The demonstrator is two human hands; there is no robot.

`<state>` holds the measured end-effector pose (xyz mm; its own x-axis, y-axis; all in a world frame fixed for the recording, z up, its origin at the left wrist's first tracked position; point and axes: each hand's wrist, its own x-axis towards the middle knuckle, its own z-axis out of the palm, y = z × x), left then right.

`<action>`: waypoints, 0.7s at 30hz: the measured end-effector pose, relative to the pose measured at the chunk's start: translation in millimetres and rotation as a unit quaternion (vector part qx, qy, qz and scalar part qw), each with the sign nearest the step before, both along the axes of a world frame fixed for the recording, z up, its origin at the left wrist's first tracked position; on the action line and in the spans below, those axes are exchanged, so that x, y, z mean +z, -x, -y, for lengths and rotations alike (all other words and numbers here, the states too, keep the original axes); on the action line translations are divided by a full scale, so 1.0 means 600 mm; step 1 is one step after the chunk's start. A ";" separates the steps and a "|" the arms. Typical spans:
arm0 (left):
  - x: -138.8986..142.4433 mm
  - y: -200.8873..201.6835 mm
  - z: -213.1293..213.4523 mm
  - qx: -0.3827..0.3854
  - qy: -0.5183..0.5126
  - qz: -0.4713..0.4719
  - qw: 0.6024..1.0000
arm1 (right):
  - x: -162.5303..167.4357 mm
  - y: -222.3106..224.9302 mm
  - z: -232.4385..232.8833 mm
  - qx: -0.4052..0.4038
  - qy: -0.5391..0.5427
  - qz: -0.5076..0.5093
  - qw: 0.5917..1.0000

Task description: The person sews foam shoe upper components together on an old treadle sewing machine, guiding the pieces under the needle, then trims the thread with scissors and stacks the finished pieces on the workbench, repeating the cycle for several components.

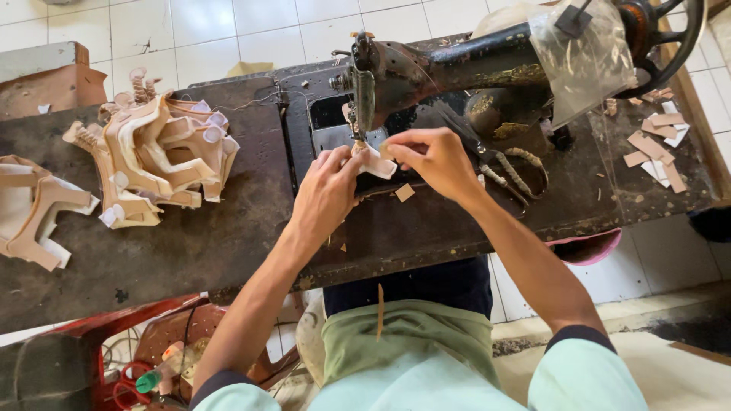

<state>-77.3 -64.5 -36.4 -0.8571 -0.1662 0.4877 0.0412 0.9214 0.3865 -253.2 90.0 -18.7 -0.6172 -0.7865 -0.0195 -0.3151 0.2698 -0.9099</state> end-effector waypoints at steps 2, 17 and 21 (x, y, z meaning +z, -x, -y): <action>-0.004 -0.002 -0.004 0.011 0.004 -0.006 1.000 | -0.009 0.011 0.020 0.015 0.006 0.050 0.999; -0.022 -0.006 0.002 0.017 0.042 -0.041 0.998 | -0.038 0.033 0.096 -0.016 -0.109 0.006 0.994; -0.020 -0.004 0.005 0.014 0.075 -0.018 0.997 | -0.046 0.023 0.094 -0.035 -0.067 0.000 0.997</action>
<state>-74.9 -67.8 -48.4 -0.8348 -0.1132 0.5388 0.0253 0.9697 0.2429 -267.2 33.4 -46.6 -0.6703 -0.7321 -0.1216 -0.2909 0.4100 -0.8644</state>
